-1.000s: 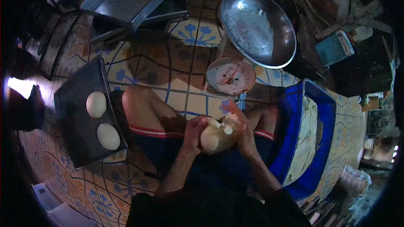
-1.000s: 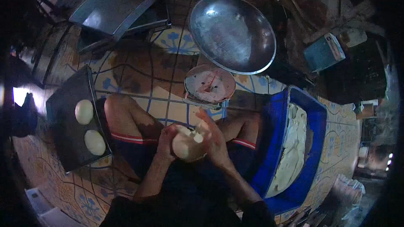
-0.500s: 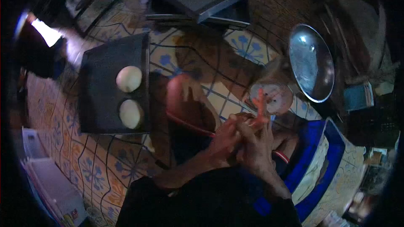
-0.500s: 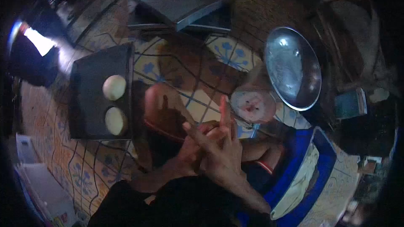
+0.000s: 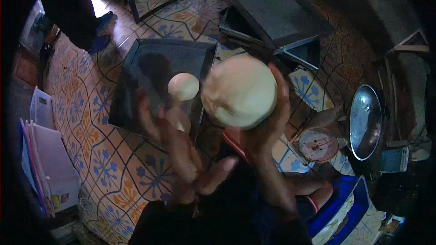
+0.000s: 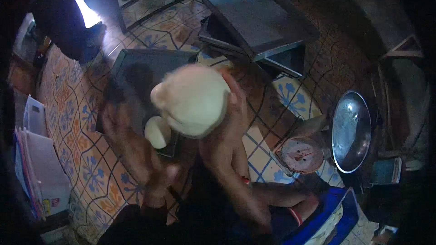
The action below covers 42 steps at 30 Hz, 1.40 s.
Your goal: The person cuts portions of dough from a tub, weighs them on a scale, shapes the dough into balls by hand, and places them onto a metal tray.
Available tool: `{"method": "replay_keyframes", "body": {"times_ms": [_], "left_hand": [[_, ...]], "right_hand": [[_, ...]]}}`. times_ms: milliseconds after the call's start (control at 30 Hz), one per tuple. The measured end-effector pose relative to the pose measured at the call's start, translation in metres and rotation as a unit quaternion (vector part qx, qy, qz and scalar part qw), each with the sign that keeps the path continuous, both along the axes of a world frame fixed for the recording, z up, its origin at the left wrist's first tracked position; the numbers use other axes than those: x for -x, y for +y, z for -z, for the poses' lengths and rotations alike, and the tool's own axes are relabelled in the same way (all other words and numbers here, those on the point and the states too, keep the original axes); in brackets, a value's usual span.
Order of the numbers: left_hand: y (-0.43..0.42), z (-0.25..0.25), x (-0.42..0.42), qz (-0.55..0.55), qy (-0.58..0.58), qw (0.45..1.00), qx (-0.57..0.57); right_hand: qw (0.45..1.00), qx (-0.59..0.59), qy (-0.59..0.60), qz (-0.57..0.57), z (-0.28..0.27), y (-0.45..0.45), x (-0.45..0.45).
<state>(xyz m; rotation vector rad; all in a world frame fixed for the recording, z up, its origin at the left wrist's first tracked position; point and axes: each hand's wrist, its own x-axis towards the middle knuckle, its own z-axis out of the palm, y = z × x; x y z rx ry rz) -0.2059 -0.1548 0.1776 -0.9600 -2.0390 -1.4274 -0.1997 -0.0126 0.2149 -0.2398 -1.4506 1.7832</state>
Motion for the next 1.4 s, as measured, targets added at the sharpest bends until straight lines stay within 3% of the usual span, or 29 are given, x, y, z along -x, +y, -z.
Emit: {"method": "replay_keyframes", "body": {"times_ms": [33, 67, 133, 167, 233, 300, 367, 400, 433, 467, 500, 533, 567, 600, 667, 700, 733, 767, 800, 867, 933, 967, 1000, 1033, 1067, 1133, 1167, 1200, 1400], "left_hand": [[-0.022, 0.059, 0.013, -0.129, 0.182, 0.971, 0.084], [-0.018, 0.039, 0.011, -0.124, 0.187, 0.971, 0.084], [-0.004, -0.018, 0.002, -0.074, -0.088, 0.965, -0.234], [0.001, -0.009, 0.001, -0.065, -0.082, 0.966, -0.235], [0.006, 0.028, 0.0, -0.061, -0.258, 0.934, -0.239], [0.012, 0.045, 0.004, -0.03, -0.298, 0.922, -0.247], [0.039, 0.043, 0.006, 0.018, -0.332, 0.906, -0.263], [0.051, 0.052, -0.005, 0.04, -0.346, 0.899, -0.263], [0.06, 0.069, -0.025, 0.154, -0.38, 0.855, -0.317], [0.067, 0.088, -0.049, 0.27, -0.412, 0.791, -0.363], [0.077, 0.102, -0.07, 0.386, -0.439, 0.705, -0.402], [0.091, 0.109, -0.087, 0.495, -0.462, 0.596, -0.432], [0.097, 0.113, -0.112, 0.519, -0.524, 0.538, -0.408], [0.099, 0.117, -0.136, 0.501, -0.592, 0.521, -0.357], [0.106, 0.125, -0.161, 0.458, -0.673, 0.536, -0.225], [0.115, 0.128, -0.162, 0.429, -0.679, 0.571, -0.167], [0.127, 0.129, -0.164, 0.405, -0.675, 0.607, -0.108], [0.142, 0.127, -0.162, 0.385, -0.651, 0.651, -0.062], [0.158, 0.123, -0.165, 0.367, -0.628, 0.686, -0.017], [0.182, 0.101, -0.174, 0.364, -0.57, 0.736, 0.035], [0.215, 0.06, -0.196, 0.447, -0.465, 0.763, 0.041], [0.233, 0.044, -0.211, 0.518, -0.359, 0.775, 0.038], [0.246, 0.044, -0.225, 0.524, -0.354, 0.774, 0.044], [0.259, 0.046, -0.239, 0.582, -0.353, 0.727, 0.088], [0.271, 0.048, -0.254, 0.635, -0.35, 0.675, 0.134], [0.302, 0.043, -0.3, 0.666, -0.388, 0.618, 0.152], [0.317, 0.042, -0.323, 0.689, -0.429, 0.56, 0.166], [0.332, 0.046, -0.344, 0.69, -0.423, 0.561, 0.174], [0.39, 0.089, -0.41, 0.55, -0.388, 0.697, 0.247]], "right_hand": [[0.989, 0.095, 0.102, -0.058, -0.012, -0.003, 0.026], [0.966, -0.253, 0.009, 0.047, -0.009, 0.014, 0.051], [0.889, -0.456, -0.002, 0.052, 0.019, 0.014, 0.109], [0.835, -0.544, -0.07, 0.049, 0.041, 0.013, 0.127], [0.816, -0.486, -0.302, -0.077, 0.063, 0.007, 0.124], [0.922, -0.234, -0.23, -0.203, 0.102, 0.006, 0.09], [0.838, -0.184, -0.384, -0.34, 0.022, 0.022, 0.015], [0.896, -0.174, -0.265, -0.31, 0.049, 0.015, -0.009], [0.939, -0.165, -0.144, -0.266, 0.083, 0.007, -0.033], [0.946, -0.166, -0.162, -0.228, 0.105, 0.0, -0.06], [0.965, 0.108, -0.103, -0.215, 0.122, -0.005, -0.085], [0.915, 0.362, -0.004, -0.178, 0.138, 0.003, -0.105], [0.93, 0.347, 0.011, -0.123, 0.158, 0.024, -0.121], [0.942, 0.285, -0.131, -0.119, 0.183, 0.046, -0.144], [0.885, 0.193, -0.412, -0.096, 0.211, 0.073, -0.198], [0.886, -0.111, -0.449, 0.041, 0.163, 0.063, -0.198], [0.775, -0.399, -0.46, 0.165, 0.102, 0.049, -0.193], [0.928, -0.177, -0.319, 0.069, 0.076, 0.045, -0.216], [0.99, 0.052, -0.127, -0.038, 0.062, 0.05, -0.25], [0.983, 0.05, -0.139, -0.106, 0.05, 0.059, -0.308], [0.972, 0.072, -0.22, -0.026, 0.034, 0.091, -0.371], [0.936, 0.042, -0.333, 0.111, 0.019, 0.112, -0.401], [0.898, -0.131, -0.318, 0.275, 0.031, 0.147, -0.433], [0.883, 0.081, -0.284, 0.365, 0.031, 0.17, -0.453], [0.863, 0.012, -0.27, 0.427, 0.063, 0.213, -0.49], [0.846, 0.084, -0.232, 0.472, 0.094, 0.272, -0.526], [0.87, 0.126, -0.243, 0.41, 0.105, 0.291, -0.536], [0.889, 0.167, -0.253, 0.344, 0.116, 0.305, -0.541], [0.872, 0.16, -0.369, 0.278, 0.105, 0.294, -0.536]]}}
